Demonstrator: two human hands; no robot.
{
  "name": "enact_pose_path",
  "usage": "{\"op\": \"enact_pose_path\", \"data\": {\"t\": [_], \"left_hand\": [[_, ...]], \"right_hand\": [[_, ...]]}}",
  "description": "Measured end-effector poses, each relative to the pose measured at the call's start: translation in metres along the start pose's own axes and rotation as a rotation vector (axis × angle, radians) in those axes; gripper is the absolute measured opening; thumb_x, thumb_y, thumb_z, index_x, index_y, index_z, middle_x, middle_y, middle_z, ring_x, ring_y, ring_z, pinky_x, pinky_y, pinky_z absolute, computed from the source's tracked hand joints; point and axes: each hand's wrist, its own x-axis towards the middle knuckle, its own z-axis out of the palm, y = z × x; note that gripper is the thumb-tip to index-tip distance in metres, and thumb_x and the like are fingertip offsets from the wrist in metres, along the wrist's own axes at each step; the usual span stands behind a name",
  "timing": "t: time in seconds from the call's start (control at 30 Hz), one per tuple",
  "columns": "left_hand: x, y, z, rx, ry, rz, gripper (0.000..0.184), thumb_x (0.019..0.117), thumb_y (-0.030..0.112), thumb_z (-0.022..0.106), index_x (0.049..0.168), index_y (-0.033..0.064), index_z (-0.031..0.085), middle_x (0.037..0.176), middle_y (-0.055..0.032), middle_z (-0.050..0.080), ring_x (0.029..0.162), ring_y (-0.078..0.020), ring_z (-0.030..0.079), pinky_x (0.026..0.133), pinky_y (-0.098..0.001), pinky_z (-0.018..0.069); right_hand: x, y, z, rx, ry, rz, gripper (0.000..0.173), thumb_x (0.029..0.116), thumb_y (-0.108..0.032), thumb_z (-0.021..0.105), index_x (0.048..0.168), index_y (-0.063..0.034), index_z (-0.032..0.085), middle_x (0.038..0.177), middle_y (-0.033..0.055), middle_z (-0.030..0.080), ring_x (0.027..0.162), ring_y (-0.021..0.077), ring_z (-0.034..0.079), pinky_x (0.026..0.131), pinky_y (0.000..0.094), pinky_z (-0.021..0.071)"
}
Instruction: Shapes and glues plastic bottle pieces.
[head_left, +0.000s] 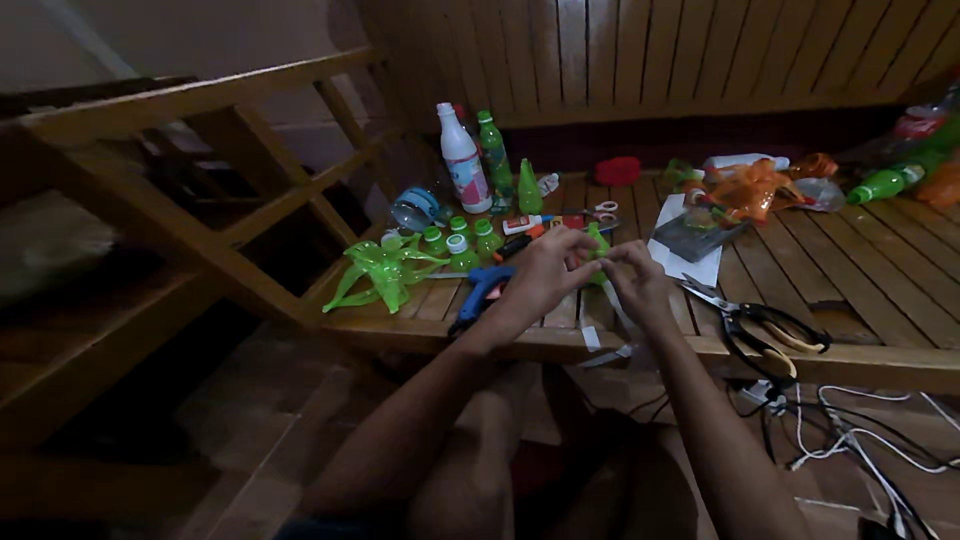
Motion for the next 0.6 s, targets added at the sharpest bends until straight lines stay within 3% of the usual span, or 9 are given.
{"op": "enact_pose_path", "data": {"t": [0.17,0.3,0.6], "left_hand": [[0.001,-0.003,0.004,-0.078,-0.003,-0.050,0.023,0.0952,0.013,0.073,0.116,0.0041,0.067,0.109,-0.0101,0.066,0.073,-0.0124,0.061,0.064,-0.0273,0.0526],[0.003,-0.010,0.006,-0.114,-0.018,-0.039,0.025,0.0935,0.012,0.074,0.116,0.0051,0.065,0.105,-0.0098,0.063,0.074,-0.0129,0.060,0.062,-0.0263,0.0508],[0.006,-0.015,0.009,-0.134,-0.016,-0.020,0.023,0.0915,0.011,0.075,0.112,0.0053,0.066,0.100,-0.0092,0.060,0.071,-0.0125,0.056,0.060,-0.0253,0.0478]], "right_hand": [[-0.001,-0.001,0.001,0.013,0.003,-0.016,0.010,0.0938,-0.004,0.067,0.099,0.0047,0.070,0.102,0.0151,0.066,0.098,0.0193,0.063,0.091,0.0336,0.0523],[-0.001,-0.001,0.001,-0.006,0.004,-0.029,0.010,0.0934,-0.003,0.067,0.099,0.0034,0.071,0.101,0.0146,0.068,0.099,0.0226,0.063,0.091,0.0400,0.0502],[0.000,0.000,0.000,-0.021,-0.009,-0.040,0.009,0.0927,-0.003,0.067,0.098,0.0027,0.072,0.101,0.0148,0.068,0.099,0.0253,0.063,0.091,0.0443,0.0490]]}}
